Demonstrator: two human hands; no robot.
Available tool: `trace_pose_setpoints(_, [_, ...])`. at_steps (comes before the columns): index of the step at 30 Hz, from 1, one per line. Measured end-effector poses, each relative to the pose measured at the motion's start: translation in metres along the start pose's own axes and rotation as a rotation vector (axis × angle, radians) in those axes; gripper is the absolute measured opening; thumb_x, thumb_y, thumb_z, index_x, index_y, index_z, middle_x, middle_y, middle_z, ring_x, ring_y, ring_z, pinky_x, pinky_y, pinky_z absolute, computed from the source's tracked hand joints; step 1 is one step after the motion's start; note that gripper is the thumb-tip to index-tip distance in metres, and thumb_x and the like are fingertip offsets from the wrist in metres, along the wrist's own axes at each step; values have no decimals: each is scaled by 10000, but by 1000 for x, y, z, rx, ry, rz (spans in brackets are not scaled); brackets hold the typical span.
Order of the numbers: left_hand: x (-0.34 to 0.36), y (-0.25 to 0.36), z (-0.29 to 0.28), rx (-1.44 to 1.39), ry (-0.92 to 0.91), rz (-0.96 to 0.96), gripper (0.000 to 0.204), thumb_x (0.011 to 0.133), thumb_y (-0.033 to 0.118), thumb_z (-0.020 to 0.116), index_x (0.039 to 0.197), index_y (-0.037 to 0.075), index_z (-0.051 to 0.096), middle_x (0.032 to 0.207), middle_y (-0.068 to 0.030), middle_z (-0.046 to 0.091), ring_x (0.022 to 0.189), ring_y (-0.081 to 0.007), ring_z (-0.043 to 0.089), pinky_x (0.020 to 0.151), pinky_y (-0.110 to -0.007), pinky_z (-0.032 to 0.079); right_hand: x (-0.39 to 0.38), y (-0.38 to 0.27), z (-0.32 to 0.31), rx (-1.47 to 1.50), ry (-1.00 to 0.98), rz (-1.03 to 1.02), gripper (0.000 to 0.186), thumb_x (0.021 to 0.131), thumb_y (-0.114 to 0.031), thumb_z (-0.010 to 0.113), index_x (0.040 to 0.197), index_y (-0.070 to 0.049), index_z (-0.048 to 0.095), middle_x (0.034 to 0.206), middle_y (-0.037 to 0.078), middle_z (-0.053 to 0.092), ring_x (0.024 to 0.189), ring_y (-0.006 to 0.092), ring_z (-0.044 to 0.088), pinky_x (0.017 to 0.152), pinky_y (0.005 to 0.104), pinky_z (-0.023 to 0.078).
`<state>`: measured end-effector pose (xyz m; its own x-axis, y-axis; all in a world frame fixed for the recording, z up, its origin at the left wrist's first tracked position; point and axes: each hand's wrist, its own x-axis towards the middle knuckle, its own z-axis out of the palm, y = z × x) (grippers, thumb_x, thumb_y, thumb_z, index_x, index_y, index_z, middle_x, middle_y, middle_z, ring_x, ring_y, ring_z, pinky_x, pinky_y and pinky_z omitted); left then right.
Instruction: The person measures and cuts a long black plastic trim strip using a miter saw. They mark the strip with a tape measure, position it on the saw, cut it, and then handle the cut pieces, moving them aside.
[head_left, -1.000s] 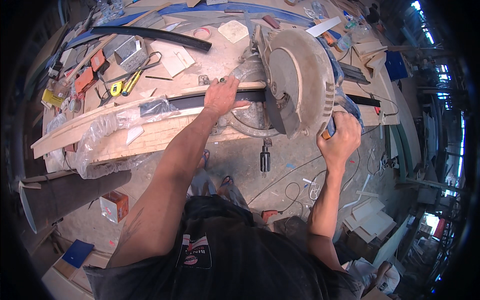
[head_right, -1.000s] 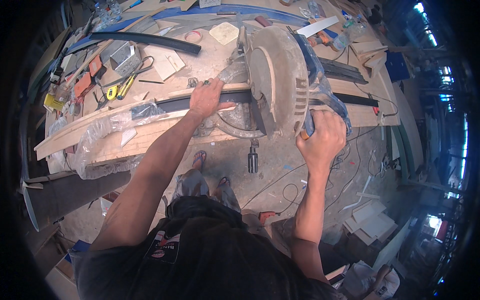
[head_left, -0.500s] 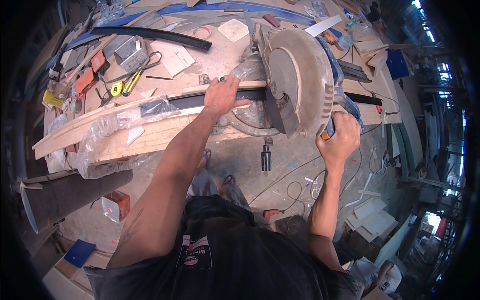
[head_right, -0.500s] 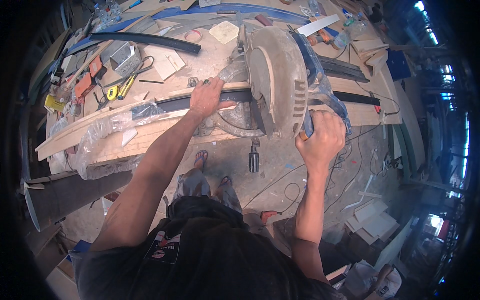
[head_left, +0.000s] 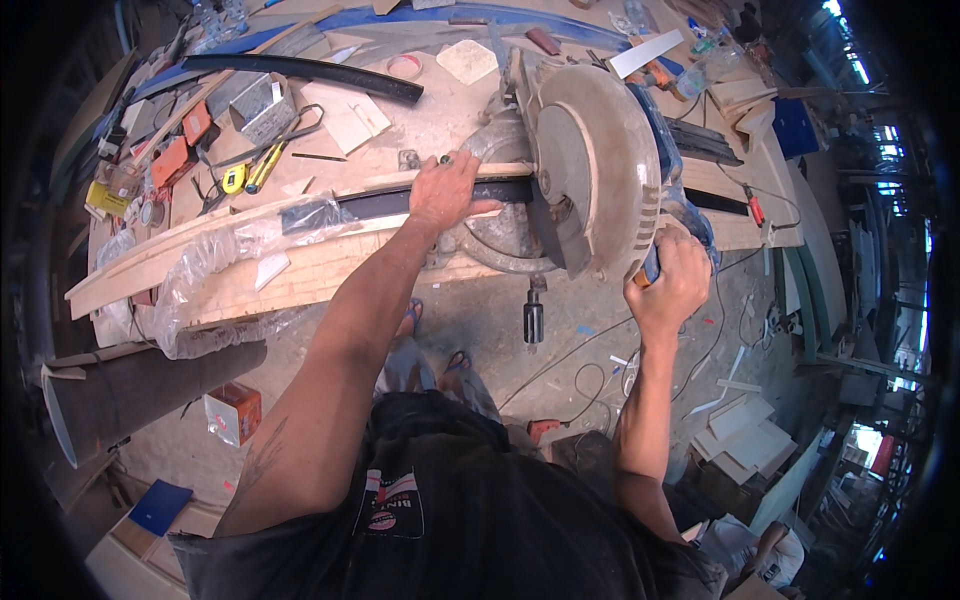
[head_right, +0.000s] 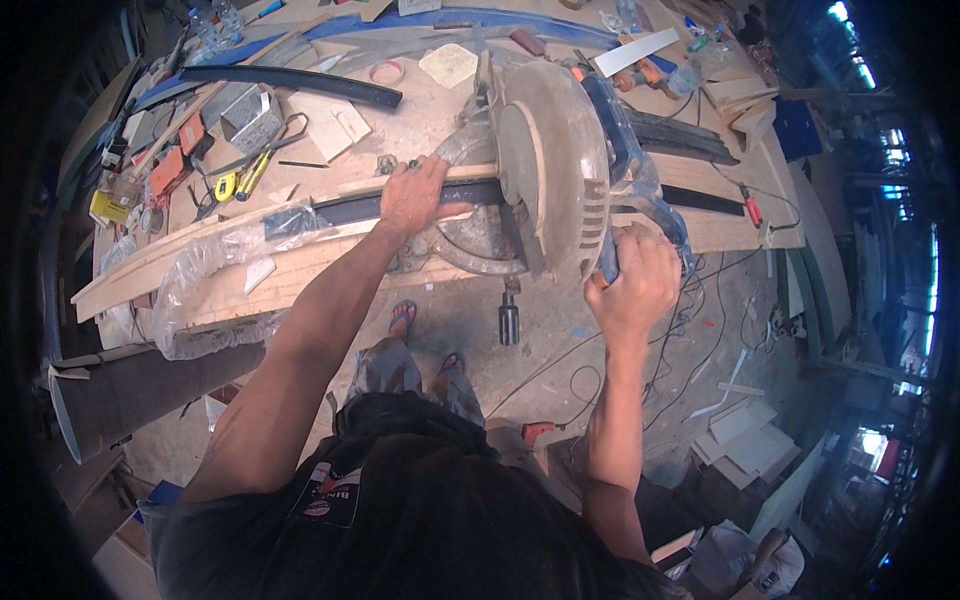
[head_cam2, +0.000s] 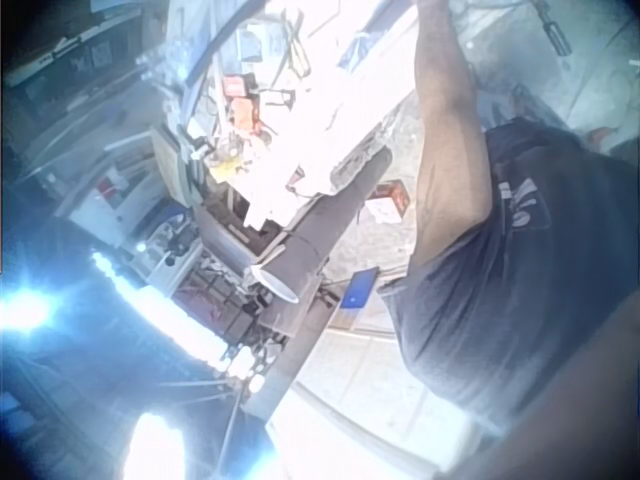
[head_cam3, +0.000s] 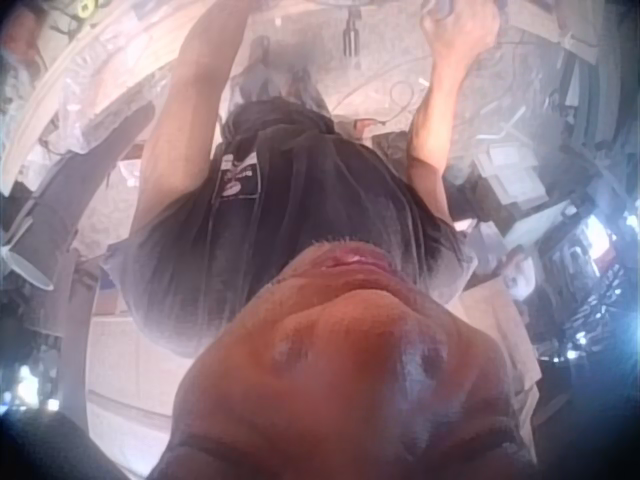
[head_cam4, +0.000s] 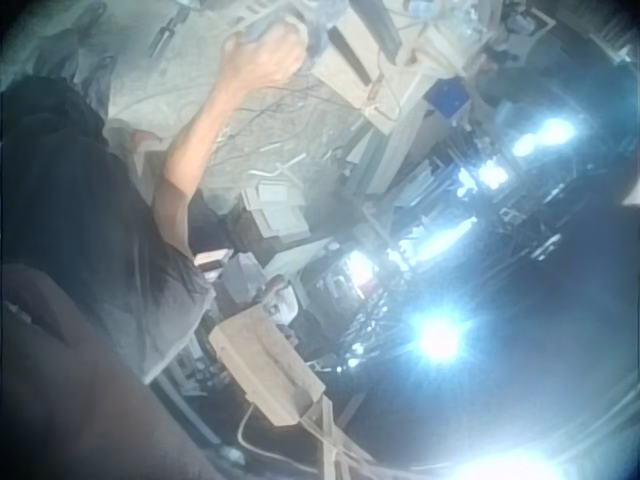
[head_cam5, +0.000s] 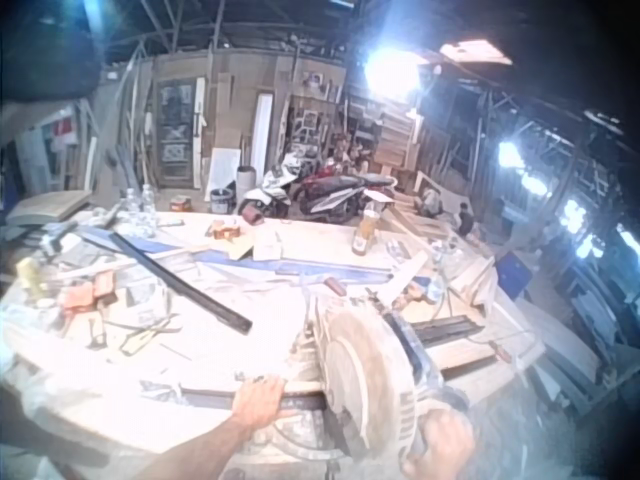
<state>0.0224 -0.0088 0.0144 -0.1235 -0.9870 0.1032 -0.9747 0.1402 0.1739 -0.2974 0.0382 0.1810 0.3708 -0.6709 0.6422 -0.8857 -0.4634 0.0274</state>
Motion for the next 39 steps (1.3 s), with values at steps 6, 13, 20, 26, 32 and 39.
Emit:
trace_pose_setpoints(6, [2,0,-2,-13,-54,-16,863,872,767,717,1343,52,604,1319,-150,647,1225,-308,649,1040,-470,493,4,2,-4,42,-47,6,410,677,-95,785,1082,-38,756,1162,128,762,1113,377,707,1067,486,530])
trace_pose_setpoints(13, [1,0,-6,-26,-32,6,838,876,754,728,1323,54,611,1274,-125,636,1185,-321,658,1049,-468,496,19,3,-15,7,-109,18,428,676,-109,805,1098,-50,770,1182,116,764,1116,369,706,1072,483,529])
trace_pose_setpoints(20, [1,-3,-3,-33,-46,10,846,893,756,706,1338,43,610,1323,-131,645,1288,-284,631,1041,-470,494,47,3,-27,-6,-156,28,418,684,-126,823,1099,-80,803,1096,105,768,1049,351,708,958,457,538])
trace_pose_setpoints(26, [2,-6,13,-50,-2,42,916,884,794,684,1400,41,602,1403,-152,630,1306,-319,629,1088,-490,478,86,19,-40,16,-185,-1,407,711,-127,792,1111,-52,794,1059,154,771,1024,399,719,915,470,552])
trace_pose_setpoints(32, [-3,-9,8,-148,-31,22,946,904,777,669,1488,43,545,1494,-190,609,1314,-343,661,1111,-498,457,169,41,-48,-49,-354,131,634,728,-140,816,1352,-49,747,1221,220,782,1167,395,745,1015,439,556])
trace_pose_setpoints(39, [-1,-11,1,-101,-69,33,920,903,763,686,1476,51,571,1485,-168,617,1317,-312,660,1128,-490,453,275,85,-26,-62,-368,-122,713,741,-238,747,1422,-34,695,1268,247,745,1076,379,758,989,437,557])
